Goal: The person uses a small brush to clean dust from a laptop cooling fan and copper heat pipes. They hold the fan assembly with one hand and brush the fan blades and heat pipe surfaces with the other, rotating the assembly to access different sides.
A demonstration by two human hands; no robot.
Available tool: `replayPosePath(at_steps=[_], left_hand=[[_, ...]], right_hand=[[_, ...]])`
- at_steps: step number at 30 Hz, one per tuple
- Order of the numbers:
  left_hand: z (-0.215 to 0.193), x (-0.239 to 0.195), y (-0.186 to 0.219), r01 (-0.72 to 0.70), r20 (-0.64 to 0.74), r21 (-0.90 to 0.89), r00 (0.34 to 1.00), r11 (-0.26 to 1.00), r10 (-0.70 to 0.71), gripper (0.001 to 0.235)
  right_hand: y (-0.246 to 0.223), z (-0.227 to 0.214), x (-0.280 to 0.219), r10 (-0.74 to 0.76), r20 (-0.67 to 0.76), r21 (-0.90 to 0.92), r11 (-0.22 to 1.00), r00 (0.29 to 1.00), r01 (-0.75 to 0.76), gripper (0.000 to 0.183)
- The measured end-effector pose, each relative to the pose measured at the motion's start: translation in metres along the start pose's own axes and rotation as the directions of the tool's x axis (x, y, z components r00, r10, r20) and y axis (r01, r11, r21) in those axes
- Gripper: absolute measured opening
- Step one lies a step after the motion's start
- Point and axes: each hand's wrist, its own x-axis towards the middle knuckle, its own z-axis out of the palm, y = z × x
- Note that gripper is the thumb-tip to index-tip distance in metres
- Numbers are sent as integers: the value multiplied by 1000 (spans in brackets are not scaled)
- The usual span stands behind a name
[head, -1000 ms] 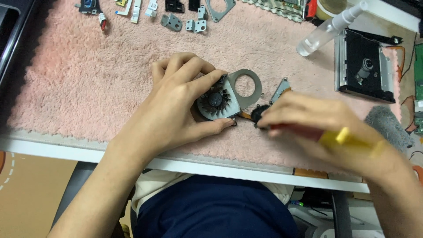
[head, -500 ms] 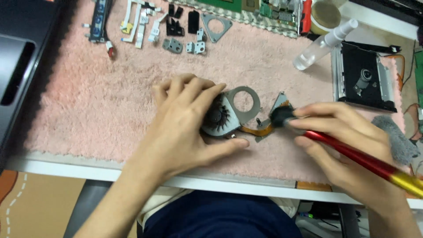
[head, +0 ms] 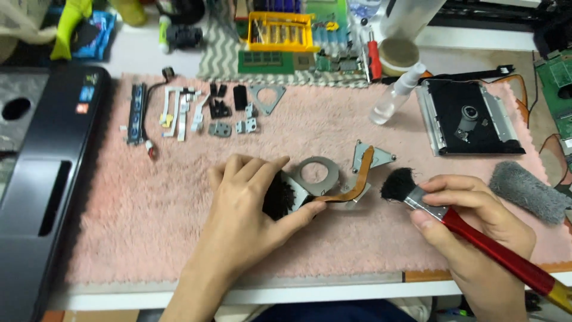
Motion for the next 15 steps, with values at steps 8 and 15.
replayPosePath(at_steps=[8,15], left_hand=[[-1,0,3,-17,12,37,1000,999,16,69],[-1,-4,5,-56,31,89,998,994,54,69]], right_hand=[[-22,26,-1,-129,106,5,992,986,129,26],[-10,30,-3,-192,129,-62,978,973,202,26]])
